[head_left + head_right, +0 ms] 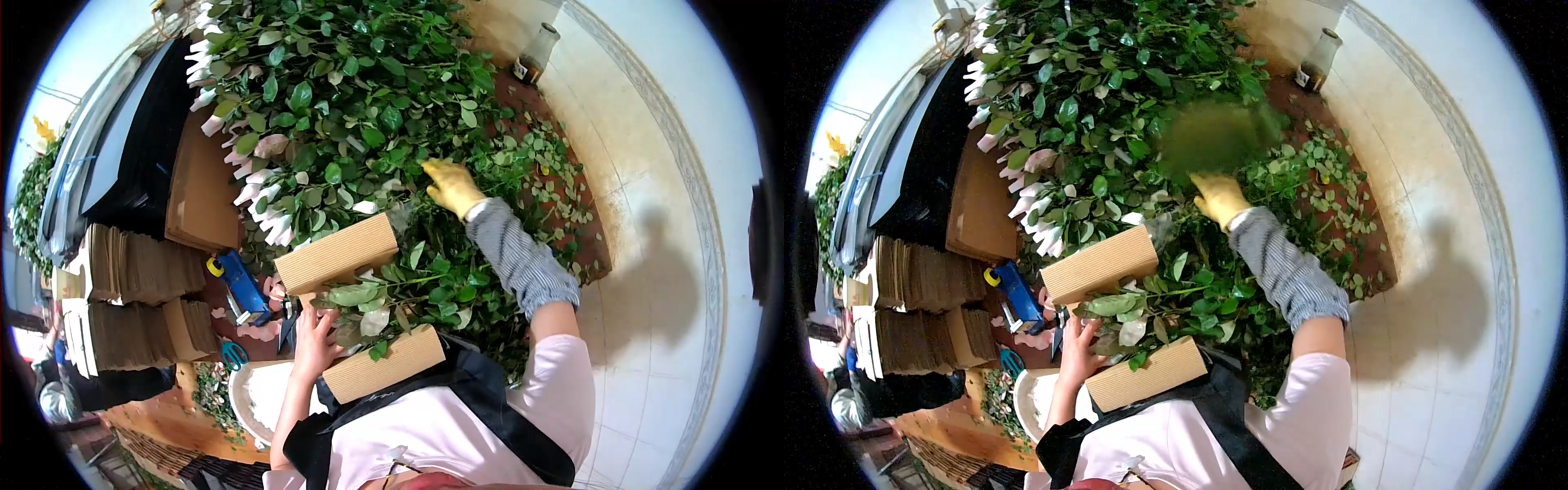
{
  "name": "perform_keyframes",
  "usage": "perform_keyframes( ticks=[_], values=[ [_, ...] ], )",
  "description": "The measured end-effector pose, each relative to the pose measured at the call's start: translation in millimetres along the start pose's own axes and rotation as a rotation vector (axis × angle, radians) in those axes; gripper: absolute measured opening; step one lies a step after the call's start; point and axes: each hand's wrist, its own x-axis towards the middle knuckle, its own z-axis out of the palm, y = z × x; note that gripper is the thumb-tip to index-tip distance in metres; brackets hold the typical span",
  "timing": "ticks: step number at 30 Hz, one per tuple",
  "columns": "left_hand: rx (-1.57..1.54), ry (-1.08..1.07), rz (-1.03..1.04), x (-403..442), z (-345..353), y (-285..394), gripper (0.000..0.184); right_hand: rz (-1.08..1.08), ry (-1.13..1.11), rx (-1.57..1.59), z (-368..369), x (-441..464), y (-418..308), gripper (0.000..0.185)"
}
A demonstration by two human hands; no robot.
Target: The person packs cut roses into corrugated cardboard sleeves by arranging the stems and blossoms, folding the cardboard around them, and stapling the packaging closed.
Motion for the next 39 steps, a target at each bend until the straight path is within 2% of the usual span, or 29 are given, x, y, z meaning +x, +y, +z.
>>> perform_keyframes(
  ticks=[2, 4, 6, 8, 9, 11, 12, 14, 15, 17, 19, 20, 21, 22, 24, 26, 29, 31, 32, 33, 35, 36, 38, 39],
  values=[
    [0.006, 0.030, 0.018, 0.3, 1.8, -1.5, 0.058, -0.024, -0.255, -0.025, 28.6, -4.4, -2.7, 0.056],
    [0.004, 0.008, 0.013, 1.7, 0.3, -2.7, 0.056, -0.017, -0.057, -0.310, 63.8, -22.7, -12.4, 0.050],
    [0.000, 0.015, -0.023, -0.1, 3.6, -1.2, 0.055, 0.023, -0.473, -0.426, 63.0, -27.4, -17.0, 0.034],
    [-0.007, -0.002, -0.032, -3.8, 6.2, -2.5, 0.057, -0.009, -0.682, -0.431, 58.8, -25.6, -17.1, 0.050],
    [-0.003, -0.004, -0.033, -2.7, 6.8, -4.2, 0.059, -0.001, -0.682, -0.427, 60.8, -26.0, -2.5, 0.050],
    [0.005, -0.003, -0.031, -1.6, 6.8, -5.8, 0.060, -0.157, -0.210, -0.023, 69.8, -29.4, 32.4, 0.043],
    [0.000, -0.012, -0.044, -2.3, 6.7, -6.3, 0.061, -0.069, -0.300, -0.028, 15.8, -37.5, 8.9, 0.041],
    [-0.004, -0.019, -0.073, -6.0, 8.2, -5.3, 0.062, -0.031, -0.147, -0.125, -34.7, -33.7, -15.3, 0.038],
    [0.003, -0.019, -0.063, -6.1, 8.1, -6.0, 0.063, -0.042, 0.006, -0.179, -41.0, -26.2, -24.6, 0.037],
    [0.018, -0.017, -0.043, -3.0, 7.5, -5.6, 0.063, -0.124, 0.222, 0.035, -19.9, 26.1, -15.9, 0.040],
    [0.016, -0.025, -0.052, -3.1, 5.8, -4.6, 0.064, -0.241, 0.197, 0.093, -11.3, 62.9, -24.1, 0.044],
    [0.024, -0.027, -0.046, -3.2, 6.2, -5.3, 0.064, -0.284, 0.113, -0.120, -32.3, 65.0, -45.3, 0.045],
    [0.025, -0.016, -0.033, -2.8, 7.9, -6.9, 0.064, -0.216, -0.088, -0.007, -32.9, 66.2, -56.9, 0.045],
    [0.026, -0.004, -0.022, -2.9, 8.6, -7.4, 0.064, -0.327, 0.214, -0.294, 15.7, 86.0, -49.1, 0.038],
    [0.033, 0.002, -0.009, -2.7, 7.0, -5.0, 0.064, -0.269, 0.126, -0.359, 11.1, 83.0, -65.2, 0.027],
    [0.041, 0.004, -0.012, -4.2, 9.3, -8.4, 0.064, -0.273, 0.204, -0.374, 3.6, 66.5, -73.0, 0.016],
    [0.015, 0.018, -0.018, -2.2, 9.2, -4.8, 0.064, -0.275, 0.274, -0.402, 11.9, 58.7, -69.1, 0.014],
    [0.027, 0.006, -0.012, 0.0, 7.5, -3.9, 0.063, -0.237, 0.074, -0.309, 7.1, 62.8, -68.3, 0.013],
    [0.030, 0.002, -0.011, -0.9, 6.8, -3.6, 0.063, -0.316, 0.199, -0.407, 6.9, 61.4, -67.8, 0.012],
    [0.045, 0.016, 0.000, -1.6, 7.2, -4.3, 0.062, -0.271, 0.224, -0.305, -8.8, 52.4, -82.9, 0.010],
    [0.045, 0.021, 0.009, 0.2, 6.1, -4.4, 0.061, -0.525, 0.378, -0.314, -10.9, 57.8, -99.1, 0.013],
    [0.042, 0.027, 0.011, -0.2, 7.0, -3.6, 0.061, -0.572, 0.361, -0.370, -25.2, 45.4, -109.1, 0.019],
    [0.046, 0.044, 0.030, -1.9, 12.9, -9.4, 0.061, -0.461, 0.199, -0.326, 6.6, 65.2, -111.9, 0.016],
    [0.022, 0.039, 0.013, -2.6, 12.7, -9.0, 0.062, -0.404, 0.163, -0.384, -1.5, 68.4, -117.2, 0.015]
  ],
)
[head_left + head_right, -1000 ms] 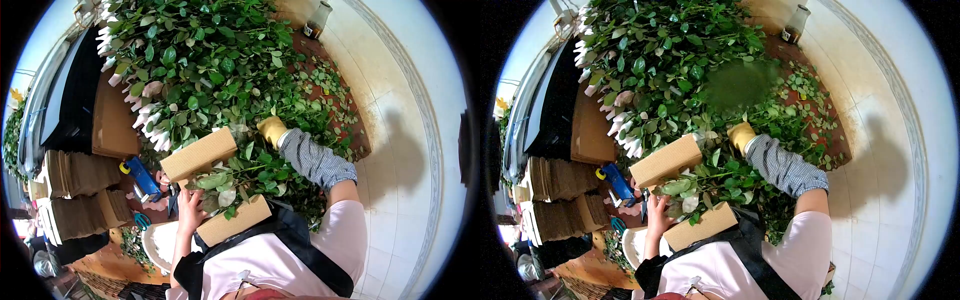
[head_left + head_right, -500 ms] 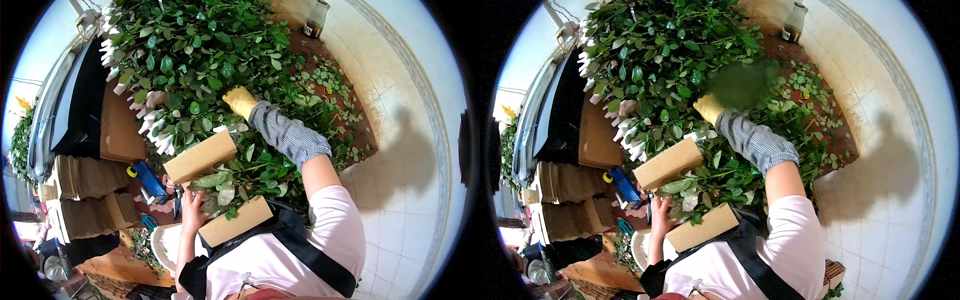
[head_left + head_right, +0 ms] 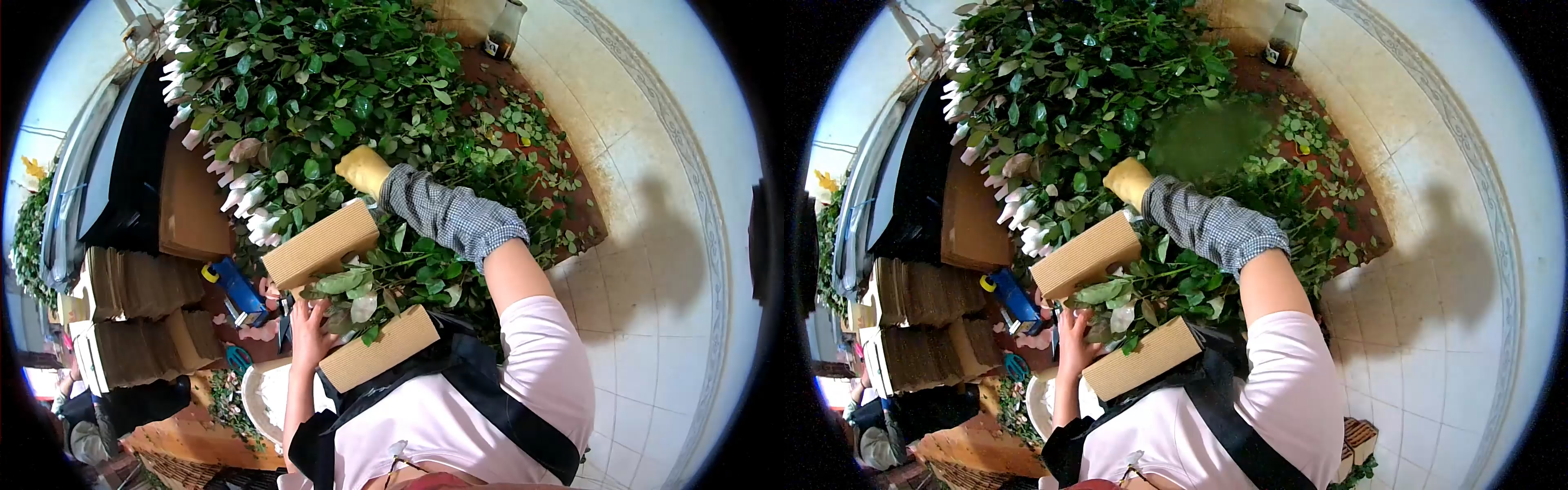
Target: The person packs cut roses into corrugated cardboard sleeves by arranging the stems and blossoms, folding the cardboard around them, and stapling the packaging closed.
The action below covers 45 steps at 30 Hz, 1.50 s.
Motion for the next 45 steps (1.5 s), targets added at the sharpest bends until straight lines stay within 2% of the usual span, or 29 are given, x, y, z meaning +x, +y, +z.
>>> perform_keyframes(
  ticks=[2, 4, 5, 6, 8, 9, 11, 12, 13, 15, 16, 19, 21, 22, 24, 25, 27, 28, 29, 30, 33, 35, 37, 39, 40, 41, 43, 45],
  values=[
    [-0.013, -0.025, -0.029, -0.5, -1.7, -1.2, 0.061, 0.033, 0.314, 0.110, 2.7, 16.3, 7.0, 0.011],
    [0.001, -0.010, -0.010, -1.1, -2.8, -1.0, 0.060, 0.112, 0.497, 0.178, -55.5, 10.3, 8.1, 0.012],
    [0.009, 0.011, 0.014, 1.0, -1.5, -0.3, 0.060, 0.094, 0.677, 0.219, -76.7, 6.7, 9.9, 0.016],
    [0.013, 0.008, 0.019, 1.9, -2.1, 0.5, 0.059, 0.100, 0.737, 0.224, -104.4, -2.1, 8.3, 0.019],
    [0.012, -0.002, 0.024, 2.3, -3.7, 1.8, 0.060, -0.055, 0.720, 0.701, -123.9, -11.7, -1.3, 0.018],
    [0.011, -0.008, 0.021, 1.7, -4.3, 1.8, 0.060, -0.096, 0.693, 0.434, -158.3, -30.5, -14.4, 0.017],
    [0.018, 0.002, 0.013, -0.9, -1.1, -2.4, 0.062, -0.145, 0.743, 0.172, -178.1, -63.6, -26.2, 0.018],
    [0.015, 0.019, 0.025, -0.7, -0.3, -2.7, 0.063, -0.155, 0.736, 0.147, -166.6, -73.0, -26.8, 0.019],
    [0.010, 0.038, 0.033, -0.9, 0.7, -2.9, 0.064, -0.101, 0.581, 0.052, -166.3, -91.3, -24.2, 0.021],
    [-0.015, 0.050, 0.019, -1.8, 1.4, -2.1, 0.063, -0.015, 0.545, 0.546, -131.0, -111.4, -0.8, 0.022],
    [-0.050, 0.061, 0.047, -1.8, 6.6, -9.6, 0.063, 0.028, 0.597, 0.429, -126.0, -128.9, 14.2, 0.022],
    [-0.104, 0.074, 0.049, -3.4, 11.9, -17.0, 0.061, -0.008, 0.625, 0.345, -133.4, -182.2, 32.1, 0.020],
    [-0.113, 0.082, 0.046, -2.3, 10.1, -15.1, 0.060, 0.022, 0.664, 0.313, -152.6, -218.1, 31.6, 0.029],
    [-0.135, 0.060, 0.019, -0.8, 6.4, -11.4, 0.059, 0.102, 0.694, 0.750, -139.1, -225.1, 15.1, 0.027],
    [-0.129, 0.062, 0.007, -0.5, 6.4, -8.5, 0.057, -0.149, 0.627, 0.638, -149.1, -232.3, 5.3, 0.022],
    [-0.124, 0.071, 0.013, 0.1, 6.3, -8.1, 0.056, -0.011, 0.273, 0.565, -153.8, -232.1, -12.4, 0.022],
    [-0.132, 0.042, -0.050, -6.0, 15.2, -16.1, 0.056, 0.078, 0.016, 0.437, -128.6, -230.5, -31.7, 0.022],
    [-0.115, 0.129, 0.003, -6.8, 18.6, -16.2, 0.056, 0.069, 0.088, 0.482, -101.3, -229.1, -35.6, 0.020],
    [-0.132, 0.064, -0.010, -4.7, 15.7, -17.8, 0.055, 0.063, 0.160, 0.523, -67.6, -228.1, -38.4, 0.019],
    [-0.122, 0.089, 0.023, -4.4, 11.8, -15.1, 0.056, 0.068, 0.202, 0.514, -35.6, -230.2, -41.8, 0.017],
    [-0.120, 0.146, 0.052, -5.1, 15.6, -14.8, 0.059, 0.246, 0.145, 0.453, -45.3, -230.7, -62.9, 0.014],
    [-0.166, 0.142, 0.017, -6.1, 21.6, -18.5, 0.064, 0.362, 0.184, 0.192, -59.3, -227.0, -79.1, 0.014],
    [-0.182, 0.120, -0.016, -5.9, 17.4, -12.4, 0.062, 0.347, 0.295, 0.102, -53.6, -225.1, -88.2, 0.015],
    [-0.260, 0.050, -0.096, -4.6, 17.4, -14.0, 0.062, 0.427, 0.405, 0.700, 26.6, -230.5, -106.5, 0.020],
    [-0.240, 0.030, -0.126, -3.2, 14.4, -12.4, 0.061, 0.460, 0.490, 0.981, 26.1, -229.3, -114.0, 0.023],
    [-0.214, 0.018, -0.167, -2.0, 10.7, -10.7, 0.060, 0.478, 0.501, 0.984, 25.5, -234.1, -110.6, 0.023],
    [-0.234, 0.012, -0.147, 1.4, 1.0, -8.8, 0.052, 0.527, 0.565, 0.450, -28.8, -242.1, -105.3, 0.021],
    [-0.214, -0.098, -0.159, 10.3, -14.6, -1.9, 0.049, 0.544, 0.583, 0.489, -23.0, -243.8, -110.1, 0.023]
  ],
)
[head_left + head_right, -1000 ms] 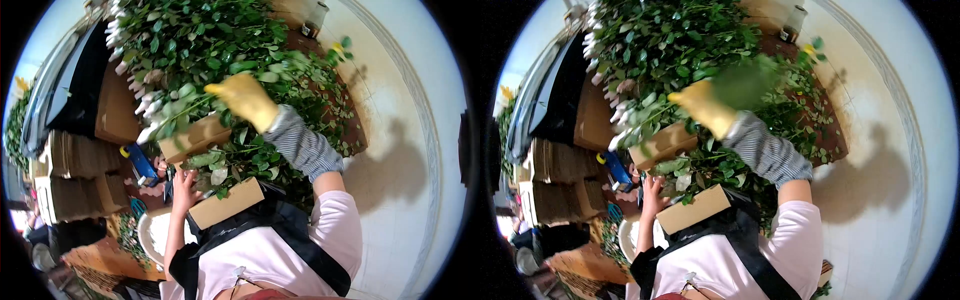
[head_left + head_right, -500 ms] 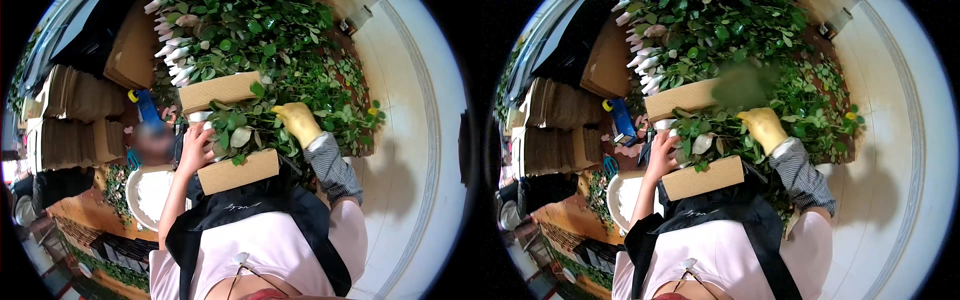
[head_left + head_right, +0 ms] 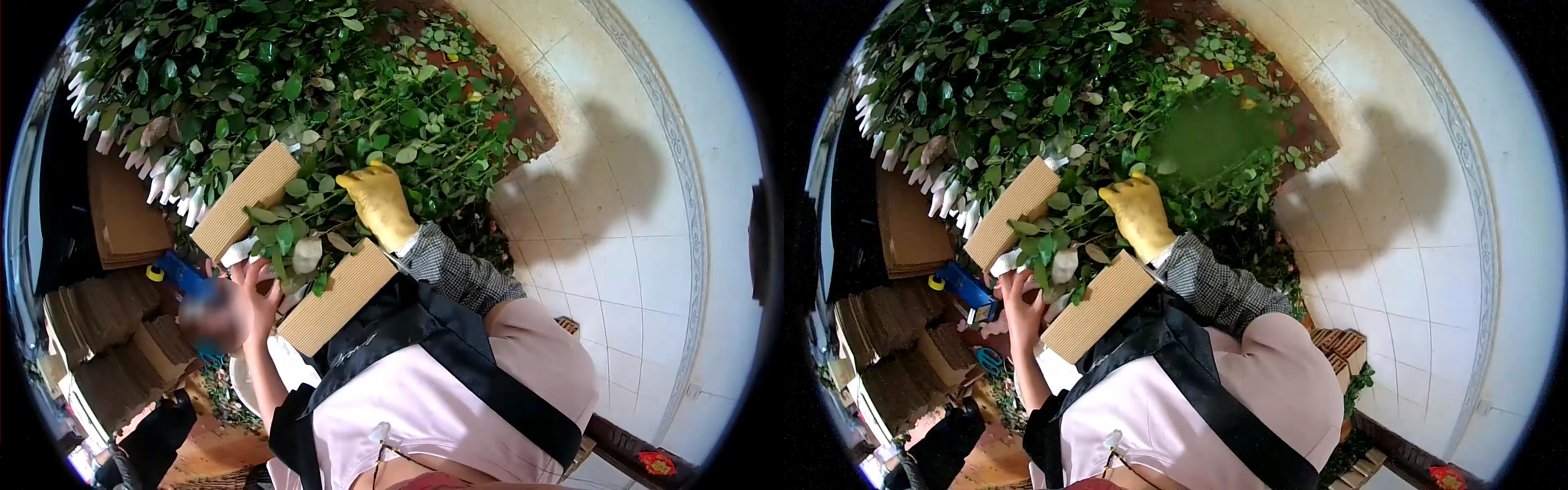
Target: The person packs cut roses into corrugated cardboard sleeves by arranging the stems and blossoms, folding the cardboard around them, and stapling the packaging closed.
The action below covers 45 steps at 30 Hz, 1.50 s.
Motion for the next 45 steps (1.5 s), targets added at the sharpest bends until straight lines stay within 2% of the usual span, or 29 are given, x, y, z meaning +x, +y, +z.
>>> perform_keyframes(
  ticks=[2, 3, 7, 8, 10, 11, 12, 14, 15, 16, 18, 20, 21, 22, 23, 24, 26, 27, 28, 31, 32, 34, 36, 37, 38, 40, 42, 43, 45],
  values=[
    [0.155, -0.025, 0.042, 5.3, -4.3, 12.5, 0.048, 0.114, -0.275, -0.096, 6.7, -4.6, 0.3, 0.025],
    [0.312, -0.046, 0.083, 7.6, -4.1, 17.4, 0.048, 0.091, -0.200, -0.143, 11.4, -1.7, -2.8, 0.025],
    [0.482, -0.039, 0.190, 11.7, 2.8, 21.1, 0.045, 0.037, -0.257, -0.232, 14.8, 0.0, -0.9, 0.021],
    [0.474, -0.030, 0.178, 11.6, 5.6, 12.5, 0.045, 0.036, -0.263, -0.090, 24.3, -0.7, 13.1, 0.022],
    [0.230, 0.045, 0.250, 4.4, 13.9, -11.6, 0.053, 0.012, -0.265, 0.185, 19.3, 2.1, 29.1, 0.030],
    [0.239, 0.159, 0.264, -7.3, 23.1, -26.5, 0.053, 0.050, -0.293, 0.300, 3.6, 8.8, 28.9, 0.031],
    [0.118, 0.132, 0.239, -13.6, 18.1, -23.4, 0.052, 0.083, -0.335, 0.422, -9.0, 15.0, 28.9, 0.033],
    [-0.261, 0.113, 0.021, -30.0, 4.7, -2.0, 0.046, 0.077, -0.474, 0.382, -23.9, 20.8, 36.0, 0.038],
    [-0.075, 0.121, 0.027, -42.9, -5.6, -5.1, 0.042, 0.086, -0.517, 0.329, -25.6, 18.8, 50.9, 0.042],
    [-0.155, 0.159, 0.040, -51.9, -14.3, -3.3, 0.038, 0.096, -0.549, 0.272, -23.0, 18.4, 62.1, 0.046],
    [-0.305, 0.242, -0.170, -70.5, -20.5, -6.7, 0.029, 0.006, -0.572, -0.043, -72.5, 55.3, 17.3, 0.046],
    [-0.454, 0.230, -0.379, -75.9, -21.4, -5.4, 0.026, -0.251, -0.375, 0.066, -84.1, 78.0, -31.6, 0.045],
    [-0.485, 0.146, -0.401, -73.8, -19.5, -10.2, 0.028, -0.383, -0.433, 0.380, -79.7, 85.2, -55.6, 0.042],
    [-0.518, 0.058, -0.422, -69.5, -17.5, -14.7, 0.030, -0.367, -0.578, 0.716, -67.1, 79.7, -86.9, 0.036],
    [-0.434, -0.017, -0.393, -60.1, -20.9, -2.5, 0.035, -0.537, -0.802, 0.558, -58.4, 72.9, -93.1, 0.028],
    [-0.330, -0.083, -0.318, -49.5, -29.8, 17.9, 0.034, -0.770, -0.875, 0.249, -48.2, 66.7, -112.1, 0.021],
    [-0.119, -0.183, -0.178, -40.8, -24.8, 14.0, 0.024, -0.755, -1.203, -0.045, -7.3, 53.7, -109.2, 0.019],
    [-0.102, -0.048, -0.060, -41.1, -19.1, 11.1, 0.020, -0.757, -1.140, 0.010, 0.0, 50.8, -106.8, 0.017],
    [-0.108, -0.048, -0.071, -45.2, -14.3, 5.3, 0.020, -0.761, -1.076, 0.062, 3.7, 50.5, -104.0, 0.015],
    [-0.661, 0.052, -0.215, -55.6, -12.6, -5.0, 0.028, -0.774, -1.142, 0.008, 10.6, 48.0, -103.0, 0.015],
    [-0.772, 0.075, -0.221, -63.4, -9.8, -15.9, 0.023, -0.769, -1.157, -0.044, 12.3, 45.3, -100.6, 0.015],
    [-1.222, 0.467, -0.074, -69.4, -15.2, -29.7, 0.018, -0.772, -1.152, -0.002, 12.8, 49.2, -90.9, 0.018],
    [-1.110, 0.728, -0.162, -67.0, -28.2, -23.5, 0.018, -0.481, -1.136, 0.595, 7.3, 61.7, -84.0, 0.021],
    [-0.832, 0.624, -0.060, -64.8, -32.3, -22.4, 0.020, -0.329, -1.122, 0.621, -1.7, 67.2, -90.6, 0.026],
    [-0.795, 0.479, -0.042, -66.4, -27.1, -29.1, 0.019, -0.329, -1.129, 0.624, -6.8, 70.1, -99.6, 0.026],
    [-0.735, 0.292, -0.370, -55.5, -12.2, -29.4, 0.021, -0.613, -1.120, -0.026, -9.5, 72.4, -115.7, 0.027],
    [-0.232, 0.211, -0.257, -33.3, -16.2, -6.1, 0.030, -0.713, -1.005, 0.015, 13.8, 49.7, -100.1, 0.023],
    [-0.140, 0.152, -0.219, -28.4, -14.0, -3.3, 0.034, -0.728, -1.026, -0.013, 13.1, 51.3, -103.4, 0.020],
    [-0.067, 0.160, -0.009, -23.5, -11.7, 1.7, 0.024, -0.751, -1.054, -0.039, 14.6, 51.6, -104.2, 0.018]
  ],
)
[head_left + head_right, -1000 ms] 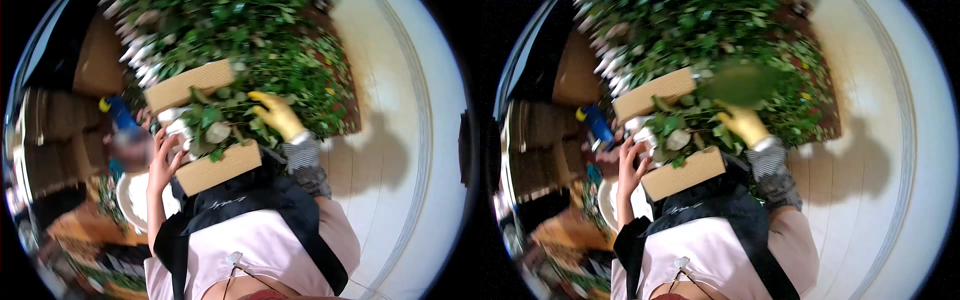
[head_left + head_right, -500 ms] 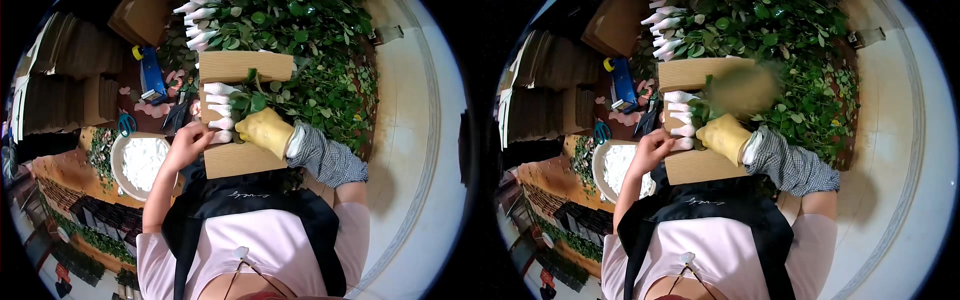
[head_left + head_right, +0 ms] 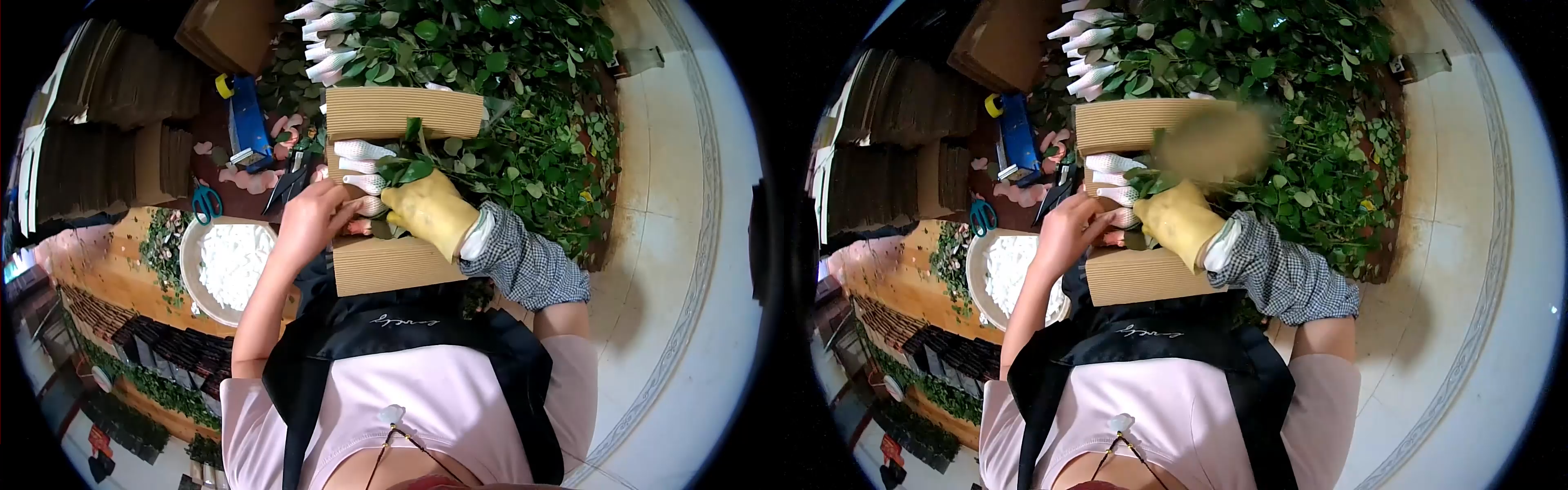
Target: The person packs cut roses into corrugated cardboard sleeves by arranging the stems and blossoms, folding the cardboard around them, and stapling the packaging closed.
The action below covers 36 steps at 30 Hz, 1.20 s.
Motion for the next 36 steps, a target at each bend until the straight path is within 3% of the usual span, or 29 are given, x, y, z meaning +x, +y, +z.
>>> perform_keyframes(
  ticks=[2, 4, 5, 7, 9, 11, 13, 17, 19, 20, 21, 23, 24, 25, 26, 27, 29, 31, 34, 35, 36],
  values=[
    [-0.169, 0.058, 0.082, -5.8, 2.4, -3.8, 0.010, 0.009, 0.154, 0.044, 13.5, 0.3, 4.7, 0.015],
    [-0.315, 0.308, -0.150, -19.0, -8.9, -25.3, 0.008, -0.009, 0.214, -0.068, 18.6, 1.5, 5.1, 0.014],
    [-0.474, 0.475, -0.374, -24.9, -21.4, -34.8, 0.009, -0.027, 0.267, -0.178, 22.3, 0.3, 4.5, 0.012],
    [-0.241, 0.659, -0.047, -16.3, -37.7, -31.5, 0.012, -0.016, 0.107, 0.185, -0.6, -5.7, 11.9, 0.015],
    [-0.537, 0.454, -0.226, -20.4, -22.7, -23.6, 0.014, 0.058, 0.183, 0.403, -23.2, -10.0, 11.1, 0.021],
    [-0.378, 0.266, -0.473, -11.6, -6.1, -20.0, 0.019, 0.117, 0.167, 0.421, -37.1, -6.5, 5.8, 0.027],
    [-0.036, 0.237, -0.305, 8.6, 9.3, 1.7, 0.023, 0.220, 0.060, 0.097, -26.8, 0.8, 6.3, 0.030],
    [0.104, 0.203, -0.131, 19.7, 23.6, 1.6, 0.025, 0.162, 0.082, 0.006, -4.2, 11.1, 13.1, 0.023],
    [-0.088, 0.396, -0.186, 12.1, 19.7, -6.1, 0.017, 0.157, 0.083, -0.014, 5.8, 13.6, 15.6, 0.022],
    [-0.243, 0.561, -0.347, 6.9, 12.2, -9.5, 0.010, 0.160, 0.089, -0.033, 8.6, 14.1, 16.7, 0.020],
    [-0.186, 0.743, -0.289, 2.8, 0.6, -31.3, 0.009, 0.162, 0.090, -0.032, 9.0, 11.9, 19.4, 0.020],
    [-0.150, 0.728, -0.232, -7.4, -26.9, -48.9, 0.008, 0.017, 0.272, 0.193, 6.7, 4.5, 28.7, 0.018],
    [-0.178, 0.663, -0.152, -4.7, -25.8, -39.4, 0.008, 0.018, 0.251, 0.285, 1.4, 1.7, 29.6, 0.019],
    [-0.205, 0.598, -0.075, -1.2, -22.6, -27.5, 0.009, -0.028, 0.455, 0.299, -11.3, -4.3, 22.9, 0.022],
    [-0.442, 0.238, -0.374, -8.3, -23.7, -18.0, 0.008, 0.036, 0.448, 0.193, -23.6, -6.6, 14.5, 0.022],
    [-0.390, 0.064, -0.375, -6.6, -17.1, -15.6, 0.015, 0.107, 0.443, 0.088, -30.3, -7.7, 8.8, 0.023],
    [-0.036, -0.006, -0.227, 8.6, -6.6, 7.7, 0.026, 0.226, 0.362, -0.020, -7.8, 1.8, 12.3, 0.020],
    [0.191, -0.070, -0.348, 29.9, 7.2, 19.9, 0.029, 0.340, 0.280, -0.135, 21.2, 8.5, 27.1, 0.016],
    [0.233, 0.195, -0.196, 35.9, 20.4, 23.5, 0.019, 0.265, 0.501, -0.022, 67.0, 21.4, 49.7, 0.010],
    [0.216, 0.237, -0.154, 36.0, 20.6, 23.6, 0.018, 0.278, 0.706, 0.717, 81.9, 27.7, 54.7, 0.013],
    [0.164, 0.307, -0.113, 33.7, 20.3, 20.1, 0.016, 0.274, 0.766, 1.098, 76.2, 27.5, 52.5, 0.015]
  ],
)
